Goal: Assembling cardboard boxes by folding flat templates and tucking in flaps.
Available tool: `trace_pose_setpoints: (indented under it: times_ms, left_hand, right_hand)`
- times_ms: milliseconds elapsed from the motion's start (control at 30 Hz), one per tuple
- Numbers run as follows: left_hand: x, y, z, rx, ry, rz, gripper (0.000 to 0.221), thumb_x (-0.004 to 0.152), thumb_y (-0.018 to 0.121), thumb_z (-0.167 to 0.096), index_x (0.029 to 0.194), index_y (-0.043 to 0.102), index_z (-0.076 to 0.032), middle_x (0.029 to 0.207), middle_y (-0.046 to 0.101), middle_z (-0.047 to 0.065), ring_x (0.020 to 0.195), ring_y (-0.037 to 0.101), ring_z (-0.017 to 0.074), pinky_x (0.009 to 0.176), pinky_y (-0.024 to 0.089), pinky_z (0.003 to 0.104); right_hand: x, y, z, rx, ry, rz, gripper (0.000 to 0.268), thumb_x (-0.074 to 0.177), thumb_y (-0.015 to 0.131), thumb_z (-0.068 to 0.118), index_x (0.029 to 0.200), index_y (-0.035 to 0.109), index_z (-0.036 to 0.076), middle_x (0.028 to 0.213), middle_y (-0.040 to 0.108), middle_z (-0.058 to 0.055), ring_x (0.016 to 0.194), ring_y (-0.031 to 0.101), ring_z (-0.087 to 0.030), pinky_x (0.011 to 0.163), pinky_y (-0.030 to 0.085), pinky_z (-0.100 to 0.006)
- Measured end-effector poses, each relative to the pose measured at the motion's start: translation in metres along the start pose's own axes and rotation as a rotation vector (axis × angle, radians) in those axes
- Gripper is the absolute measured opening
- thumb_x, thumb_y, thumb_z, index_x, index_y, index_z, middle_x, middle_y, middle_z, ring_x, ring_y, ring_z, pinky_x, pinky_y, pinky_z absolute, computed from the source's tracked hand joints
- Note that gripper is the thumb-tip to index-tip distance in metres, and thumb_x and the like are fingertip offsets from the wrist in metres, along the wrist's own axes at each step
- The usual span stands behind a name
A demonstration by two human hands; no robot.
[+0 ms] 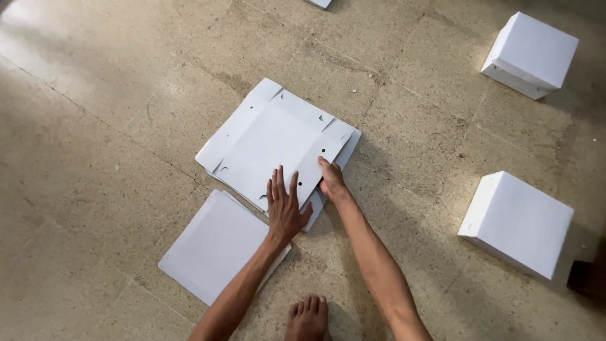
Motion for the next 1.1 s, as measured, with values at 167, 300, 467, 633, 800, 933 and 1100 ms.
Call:
trace_pose_setpoints:
  times_ms: [167, 300, 467, 633, 800, 933, 1100]
  left_hand:
    - [0.027, 0.035, 0.006, 0.076, -0.151, 0.285, 0.111, 0.066, 0.076, -0.021, 0.161, 0.019, -0.014, 0.162, 0.018, 0.029, 0.149, 0.014, 0.0496, 0.115, 0.009, 0.068]
    - [0.039, 0.024, -0.003, 0.192, -0.234, 0.445, 0.092, 0.072, 0.068, 0.001, 0.156, 0.032, -0.010, 0.153, 0.036, 0.032, 0.145, 0.030, 0.0499, 0.108, 0.023, 0.075]
    - [0.100, -0.022, 0.021, 0.134, -0.303, 0.454, 0.090, 0.067, 0.062, 0.008, 0.152, 0.037, -0.005, 0.147, 0.043, 0.033, 0.140, 0.038, 0.0505, 0.103, 0.025, 0.080]
    - [0.151, -0.052, 0.053, 0.146, -0.351, 0.436, 0.085, 0.069, 0.056, 0.005, 0.151, 0.042, -0.013, 0.142, 0.054, 0.021, 0.137, 0.046, 0.0405, 0.106, 0.029, 0.075]
    - [0.175, -0.057, 0.070, 0.130, -0.262, 0.474, 0.063, 0.081, 0.047, 0.003, 0.143, 0.054, -0.011, 0.111, 0.070, 0.015, 0.108, 0.068, 0.0369, 0.085, 0.053, 0.065]
    - [0.183, -0.053, 0.044, 0.120, -0.233, 0.450, 0.056, 0.085, 0.050, -0.006, 0.139, 0.058, -0.018, 0.109, 0.072, 0.011, 0.102, 0.071, 0.0348, 0.079, 0.056, 0.063]
    - [0.117, 0.017, 0.004, 0.270, -0.069, 0.805, 0.077, 0.082, 0.062, -0.028, 0.154, 0.036, -0.017, 0.135, 0.055, 0.022, 0.118, 0.057, 0.0414, 0.083, 0.054, 0.063]
  right_hand:
    - [-0.030, 0.026, 0.032, 0.157, 0.029, 0.094, 0.059, 0.095, 0.070, 0.035, 0.137, 0.055, -0.003, 0.132, 0.061, -0.027, 0.118, 0.061, -0.036, 0.103, 0.049, -0.054]
    - [-0.082, 0.058, 0.065, 0.191, -0.010, 0.174, 0.092, 0.094, 0.030, 0.077, 0.157, 0.031, 0.010, 0.160, 0.033, -0.019, 0.148, 0.030, -0.038, 0.121, 0.023, -0.060]
    - [-0.087, 0.059, 0.048, -0.040, -0.012, 0.184, 0.109, 0.086, 0.018, 0.090, 0.157, 0.026, 0.007, 0.163, 0.024, -0.020, 0.153, 0.018, -0.037, 0.121, 0.017, -0.062]
    - [-0.079, 0.055, 0.035, -0.421, -0.079, 0.255, 0.090, 0.095, 0.022, 0.082, 0.151, 0.046, 0.015, 0.160, 0.034, -0.017, 0.151, 0.022, -0.033, 0.120, 0.027, -0.052]
    - [-0.063, 0.050, 0.022, -0.661, -0.193, 0.282, 0.062, 0.106, 0.040, 0.051, 0.154, 0.040, 0.011, 0.161, 0.031, -0.017, 0.150, 0.025, -0.035, 0.122, 0.022, -0.052]
    - [-0.061, 0.050, 0.015, -0.726, -0.246, 0.272, 0.059, 0.104, 0.046, 0.046, 0.153, 0.041, 0.012, 0.161, 0.032, -0.015, 0.150, 0.026, -0.034, 0.123, 0.023, -0.052]
    - [-0.077, 0.058, 0.021, -0.801, -0.221, 0.242, 0.080, 0.095, 0.054, 0.050, 0.155, 0.029, 0.001, 0.158, 0.033, -0.023, 0.147, 0.030, -0.041, 0.122, 0.030, -0.051]
Point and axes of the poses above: each hand's wrist, its own x-axis towards the middle knuckle, its own y-axis out of the palm, z = x × y, the point moved 7 cm from there along x, towards the middle knuckle
